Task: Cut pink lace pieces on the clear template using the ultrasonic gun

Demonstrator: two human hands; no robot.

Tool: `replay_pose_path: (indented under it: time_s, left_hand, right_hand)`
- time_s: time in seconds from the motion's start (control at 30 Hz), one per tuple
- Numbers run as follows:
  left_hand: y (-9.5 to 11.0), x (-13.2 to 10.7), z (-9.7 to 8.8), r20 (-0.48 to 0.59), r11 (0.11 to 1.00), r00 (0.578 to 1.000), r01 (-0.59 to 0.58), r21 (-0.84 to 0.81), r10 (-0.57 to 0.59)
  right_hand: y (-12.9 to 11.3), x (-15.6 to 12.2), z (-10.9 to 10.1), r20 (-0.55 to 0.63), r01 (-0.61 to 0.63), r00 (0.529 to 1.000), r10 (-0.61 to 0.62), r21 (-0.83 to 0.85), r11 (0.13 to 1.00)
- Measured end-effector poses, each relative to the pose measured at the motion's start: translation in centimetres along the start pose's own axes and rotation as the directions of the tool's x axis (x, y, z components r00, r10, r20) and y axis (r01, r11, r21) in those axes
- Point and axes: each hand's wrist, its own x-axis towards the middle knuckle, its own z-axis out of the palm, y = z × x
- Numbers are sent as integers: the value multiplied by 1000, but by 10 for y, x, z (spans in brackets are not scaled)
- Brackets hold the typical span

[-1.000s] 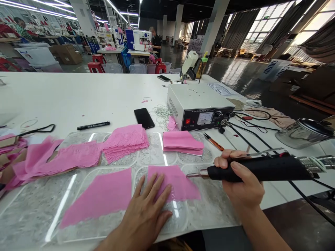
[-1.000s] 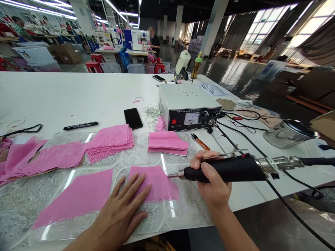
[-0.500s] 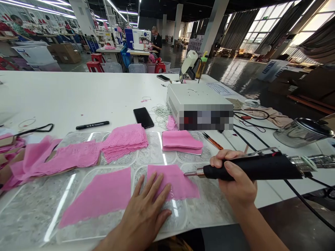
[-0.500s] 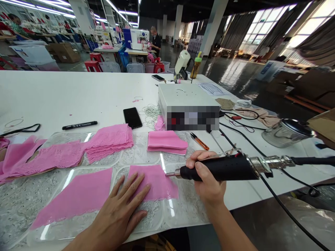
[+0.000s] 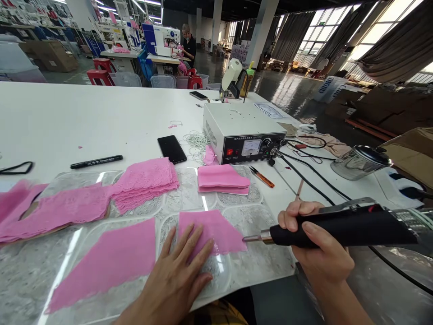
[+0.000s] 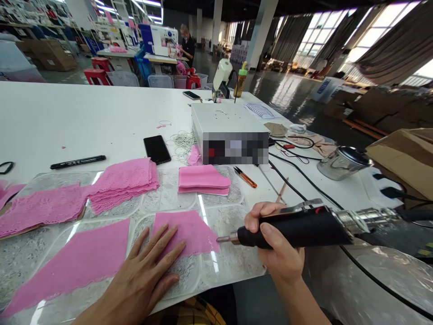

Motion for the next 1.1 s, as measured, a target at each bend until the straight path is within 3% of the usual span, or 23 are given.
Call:
replay_pose_path:
  time_s: [0.73,0.93,1.1]
  left_hand:
    - [0,-1,-1,18,1000,1000,3,-7,-3]
    - [1,-1,-2,28,1000,1000,2,6,-3]
    - [2,1,-6,16,1000,1000,3,12,-3]
  right_hand:
    - [0,-3,-8,2,10,1000,-10,-33,999]
    - [1,-1,-2,-42,55,998,-55,3,998]
    - [9,1,6,-1,109,994,-109,2,994]
